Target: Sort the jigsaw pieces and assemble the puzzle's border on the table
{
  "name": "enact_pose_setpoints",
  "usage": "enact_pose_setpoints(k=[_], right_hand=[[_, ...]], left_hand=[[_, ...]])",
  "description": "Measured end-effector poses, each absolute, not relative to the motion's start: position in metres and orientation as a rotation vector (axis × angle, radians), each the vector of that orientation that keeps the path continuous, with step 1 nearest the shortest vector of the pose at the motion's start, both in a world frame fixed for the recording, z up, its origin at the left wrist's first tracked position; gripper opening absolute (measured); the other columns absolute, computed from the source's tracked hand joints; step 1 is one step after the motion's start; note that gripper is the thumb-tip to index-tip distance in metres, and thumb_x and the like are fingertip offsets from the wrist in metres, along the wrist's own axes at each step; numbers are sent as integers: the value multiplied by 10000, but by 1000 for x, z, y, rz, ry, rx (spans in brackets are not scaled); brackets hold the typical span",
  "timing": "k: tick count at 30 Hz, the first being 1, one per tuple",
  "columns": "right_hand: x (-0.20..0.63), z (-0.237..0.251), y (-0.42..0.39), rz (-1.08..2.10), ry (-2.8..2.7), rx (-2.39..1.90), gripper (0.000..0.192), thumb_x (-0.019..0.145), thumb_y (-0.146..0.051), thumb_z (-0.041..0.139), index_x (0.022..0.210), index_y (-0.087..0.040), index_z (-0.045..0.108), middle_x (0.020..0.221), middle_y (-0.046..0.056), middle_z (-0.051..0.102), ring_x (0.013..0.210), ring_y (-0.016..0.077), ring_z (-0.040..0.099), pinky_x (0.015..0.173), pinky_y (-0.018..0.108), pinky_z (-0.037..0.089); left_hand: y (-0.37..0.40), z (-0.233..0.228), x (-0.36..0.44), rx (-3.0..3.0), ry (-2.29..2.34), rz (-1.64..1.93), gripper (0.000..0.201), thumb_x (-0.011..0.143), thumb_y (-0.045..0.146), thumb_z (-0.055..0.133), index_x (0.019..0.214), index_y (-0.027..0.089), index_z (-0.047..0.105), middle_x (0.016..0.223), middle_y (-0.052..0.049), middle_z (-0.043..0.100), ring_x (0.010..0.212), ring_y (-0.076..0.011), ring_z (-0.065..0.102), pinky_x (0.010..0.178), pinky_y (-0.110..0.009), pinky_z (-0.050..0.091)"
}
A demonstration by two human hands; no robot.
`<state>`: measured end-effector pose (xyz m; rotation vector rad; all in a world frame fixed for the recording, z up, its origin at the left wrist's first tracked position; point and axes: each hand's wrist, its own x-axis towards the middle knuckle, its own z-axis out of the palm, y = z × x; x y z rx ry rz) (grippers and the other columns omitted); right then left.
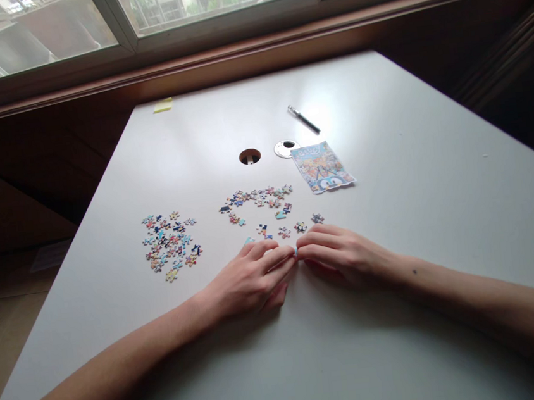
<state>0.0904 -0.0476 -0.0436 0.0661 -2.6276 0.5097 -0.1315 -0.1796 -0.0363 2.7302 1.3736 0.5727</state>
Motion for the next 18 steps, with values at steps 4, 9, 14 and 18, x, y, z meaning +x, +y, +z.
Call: enact_pose_setpoints(k=[4,9,14,18], right_hand=[[90,-43,-48,508,-2631,61,192,968,-115,515,1136,-165,593,1045,119,684,898,201,572,755,344,508],[90,-42,-48,512,-2632,64,177,959,-105,530,1113,-156,603,1035,122,682,886,202,571,745,343,504],[89,-42,-48,517,-2626,71,178,947,-88,538,1099,-154,602,1028,119,682,875,197,556,733,334,500],[89,-42,-48,512,-2622,73,182,941,-80,540,1096,-154,601,1025,117,684,875,196,556,737,334,502]], left_hand=[[-180,-36,-131,2727,1356,578,432,969,203,515,1394,121,513,1352,-128,616,1242,-265,530,1030,-398,484],[-180,-37,-130,2725,1357,585,429,974,196,500,1397,121,502,1336,-135,617,1250,-265,531,1030,-395,469],[-179,-38,-130,2736,1356,586,402,981,197,497,1373,111,511,1309,-135,626,1229,-260,540,1010,-383,466],[-179,-37,-131,2740,1337,587,380,980,203,508,1347,107,526,1290,-139,633,1230,-268,538,1015,-387,458]])
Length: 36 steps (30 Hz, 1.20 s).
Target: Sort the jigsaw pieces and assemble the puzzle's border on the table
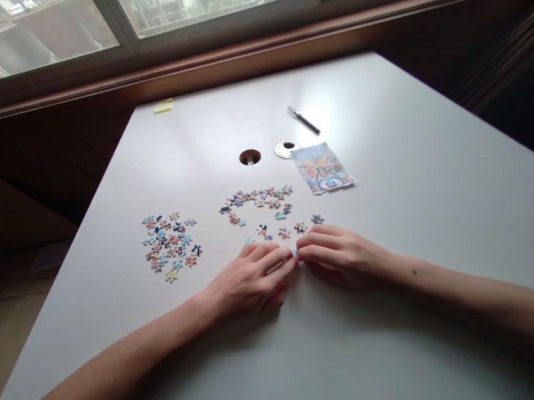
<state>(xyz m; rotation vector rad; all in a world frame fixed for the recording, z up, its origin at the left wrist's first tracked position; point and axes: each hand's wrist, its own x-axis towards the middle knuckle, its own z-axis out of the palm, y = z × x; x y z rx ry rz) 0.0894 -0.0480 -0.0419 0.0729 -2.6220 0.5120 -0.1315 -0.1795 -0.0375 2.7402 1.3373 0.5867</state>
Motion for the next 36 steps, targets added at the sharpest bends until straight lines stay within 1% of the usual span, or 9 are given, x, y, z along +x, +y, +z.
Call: enact_pose_setpoints(k=[8,14,23,27,30,36], right_hand=[[89,-42,-48,498,-2627,62,167,961,-105,514,1088,-169,601,1022,114,688,873,196,565,734,330,503],[88,-41,-48,501,-2618,69,164,964,-105,514,1080,-165,613,1017,117,683,869,196,566,730,333,498],[89,-41,-48,500,-2629,68,161,958,-102,524,1081,-160,609,1007,113,682,863,193,560,732,328,497],[89,-41,-48,502,-2628,59,153,978,-128,500,1079,-176,604,1004,107,683,854,187,566,730,321,499],[89,-40,-48,496,-2630,58,151,979,-131,497,1076,-179,604,1005,108,687,854,188,568,732,322,502],[90,-40,-48,493,-2638,58,158,976,-122,496,1082,-176,599,1007,109,683,863,190,566,739,323,500]], left_hand=[[-180,-37,-132,2756,1323,625,292,982,194,511,1260,129,575,1262,-130,655,1191,-247,561,989,-374,457],[-180,-37,-131,2769,1335,626,300,969,187,539,1263,137,573,1241,-122,660,1173,-233,574,981,-364,465],[-179,-38,-133,2820,1291,645,282,1005,187,495,1270,139,579,1234,-123,685,1169,-233,585,980,-384,451],[-179,-37,-134,2857,1275,627,286,993,186,531,1266,120,579,1218,-129,685,1184,-236,583,995,-388,450],[-179,-37,-133,2863,1289,629,270,986,189,544,1246,130,590,1194,-119,694,1170,-226,592,985,-378,459],[-179,-37,-133,2894,1282,650,250,999,183,514,1227,123,598,1228,-117,693,1151,-226,597,978,-380,464]])
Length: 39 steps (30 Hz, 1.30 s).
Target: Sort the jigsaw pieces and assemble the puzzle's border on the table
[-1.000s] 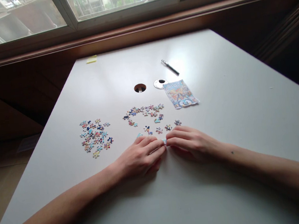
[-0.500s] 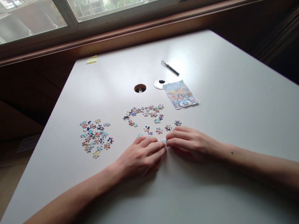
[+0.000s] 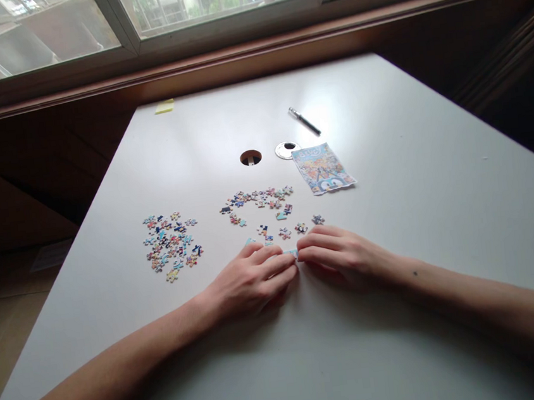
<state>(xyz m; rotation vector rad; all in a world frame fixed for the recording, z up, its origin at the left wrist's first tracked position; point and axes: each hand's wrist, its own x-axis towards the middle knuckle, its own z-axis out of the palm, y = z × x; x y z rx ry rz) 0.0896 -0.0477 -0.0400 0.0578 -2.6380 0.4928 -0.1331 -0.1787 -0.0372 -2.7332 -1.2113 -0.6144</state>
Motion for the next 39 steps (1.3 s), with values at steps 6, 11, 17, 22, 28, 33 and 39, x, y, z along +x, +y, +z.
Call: enact_pose_setpoints(k=[6,11,17,22,28,33,39], right_hand=[[91,-42,-47,478,-2639,83,188,948,-91,518,1103,-168,591,999,108,685,845,192,546,725,331,488],[92,-41,-47,545,-2533,-24,176,899,-86,571,1039,-189,604,957,91,678,842,194,584,732,333,500],[90,-38,-40,520,-2313,-440,140,863,-79,592,914,-206,618,759,26,642,694,173,584,683,319,491],[90,-40,-35,554,-2364,-490,138,864,-84,593,910,-209,628,756,23,639,707,179,579,735,345,496],[91,-41,-35,624,-2495,-300,182,861,-91,609,972,-230,646,922,64,668,869,215,592,821,381,503],[91,-40,-38,568,-2570,-163,179,867,-108,621,998,-225,655,928,69,657,859,205,567,825,387,486],[93,-40,-38,561,-2602,-133,150,878,-109,611,981,-213,645,923,67,654,863,196,554,830,377,470]], left_hand=[[-177,-37,-136,-2704,-1151,-707,215,989,168,509,1177,137,609,1180,-108,708,1123,-226,623,959,-377,495],[-182,-37,-136,-2705,-1220,-902,168,954,137,516,1083,172,617,1026,-88,713,974,-206,649,854,-352,527],[-180,-35,-142,-2341,-1613,-1457,105,914,172,656,836,190,588,716,5,598,647,-111,557,628,-236,471],[-169,-33,-155,-1975,-2114,-1547,176,919,235,645,772,197,557,697,21,552,663,-122,520,653,-258,436],[-162,-32,-159,-2059,-2260,-1423,95,917,235,594,829,205,578,829,-8,606,834,-176,535,788,-315,421],[-163,-33,-161,-1968,-2362,-1549,85,915,244,548,842,202,555,818,-3,572,819,-172,521,793,-318,399],[-163,-33,-164,-1930,-2360,-1829,44,836,193,517,798,201,497,781,5,492,778,-165,458,764,-319,362]])
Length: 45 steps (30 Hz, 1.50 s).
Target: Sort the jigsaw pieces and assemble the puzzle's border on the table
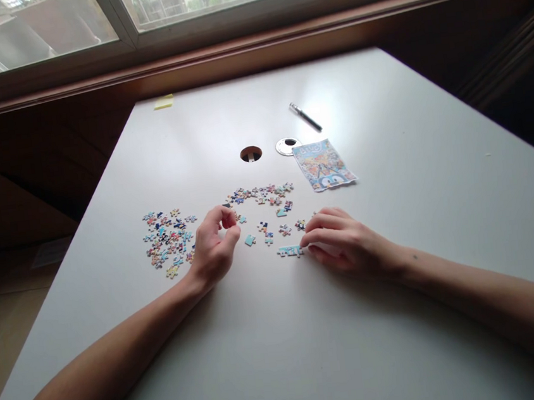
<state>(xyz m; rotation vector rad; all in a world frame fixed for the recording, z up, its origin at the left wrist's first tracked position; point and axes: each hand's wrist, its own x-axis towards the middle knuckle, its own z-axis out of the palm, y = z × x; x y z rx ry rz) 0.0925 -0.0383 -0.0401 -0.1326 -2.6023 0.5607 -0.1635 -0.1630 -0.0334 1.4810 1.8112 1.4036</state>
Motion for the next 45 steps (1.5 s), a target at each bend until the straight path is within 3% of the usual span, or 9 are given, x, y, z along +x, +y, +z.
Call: enact_pose_setpoints(k=[4,15,31,39,45], right_hand=[[92,-41,-37,576,-2586,-159,141,877,-103,605,965,-209,630,905,63,651,856,195,561,830,379,467],[92,-41,-36,607,-2580,-197,146,872,-102,607,964,-215,609,897,56,648,850,195,564,839,392,467],[93,-41,-37,607,-2575,-234,162,864,-109,603,969,-229,628,900,52,662,846,199,585,844,383,462],[93,-40,-37,547,-2626,-156,160,886,-149,611,1012,-231,664,934,66,656,873,199,567,845,375,446],[93,-38,-38,552,-2624,-160,141,891,-142,598,984,-231,657,930,63,654,868,194,567,841,367,445]], left_hand=[[-164,-35,-164,1417,1693,1461,101,757,179,499,721,201,407,729,8,395,725,-162,379,693,-322,310],[-163,-37,-164,1285,1467,1569,131,621,150,459,655,199,342,666,1,318,675,-165,293,630,-338,214],[-162,-32,-162,1285,1587,1516,114,595,205,437,617,216,326,635,-18,309,642,-186,323,607,-352,260],[-162,-33,-161,1323,1719,1491,81,686,178,453,670,209,381,674,-2,349,662,-171,339,616,-330,279],[-161,-36,-163,1399,1820,1455,49,794,155,499,788,204,501,761,0,489,748,-171,450,722,-318,375]])
